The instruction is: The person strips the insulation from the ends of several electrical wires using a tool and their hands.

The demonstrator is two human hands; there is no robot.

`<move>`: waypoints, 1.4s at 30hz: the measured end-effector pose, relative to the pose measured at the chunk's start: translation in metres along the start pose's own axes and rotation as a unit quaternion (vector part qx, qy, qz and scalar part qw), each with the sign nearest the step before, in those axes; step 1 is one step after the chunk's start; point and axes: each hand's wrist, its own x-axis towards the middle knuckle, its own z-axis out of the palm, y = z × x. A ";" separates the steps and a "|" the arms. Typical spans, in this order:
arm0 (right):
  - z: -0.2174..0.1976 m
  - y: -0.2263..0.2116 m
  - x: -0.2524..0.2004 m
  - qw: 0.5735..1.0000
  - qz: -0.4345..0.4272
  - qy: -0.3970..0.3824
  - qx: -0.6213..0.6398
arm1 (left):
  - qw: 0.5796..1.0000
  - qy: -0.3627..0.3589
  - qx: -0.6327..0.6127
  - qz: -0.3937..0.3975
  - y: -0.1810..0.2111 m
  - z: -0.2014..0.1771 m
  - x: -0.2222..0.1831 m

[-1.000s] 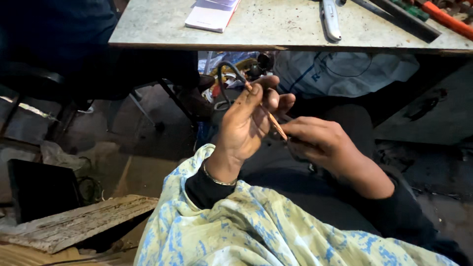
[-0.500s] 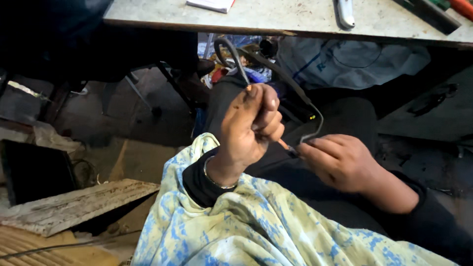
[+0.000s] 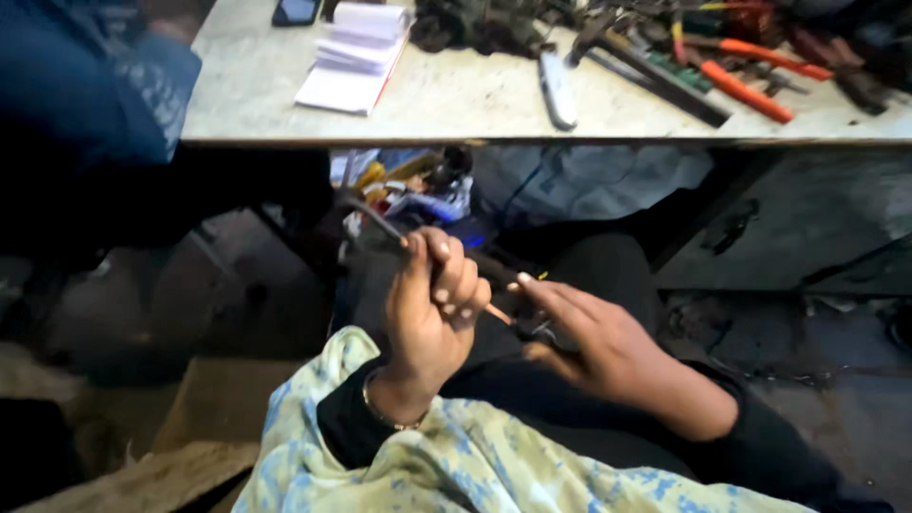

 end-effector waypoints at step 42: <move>-0.070 -0.027 0.000 0.928 -0.296 -0.125 -0.189 | 0.977 -0.161 0.014 -0.139 0.014 0.037 -0.034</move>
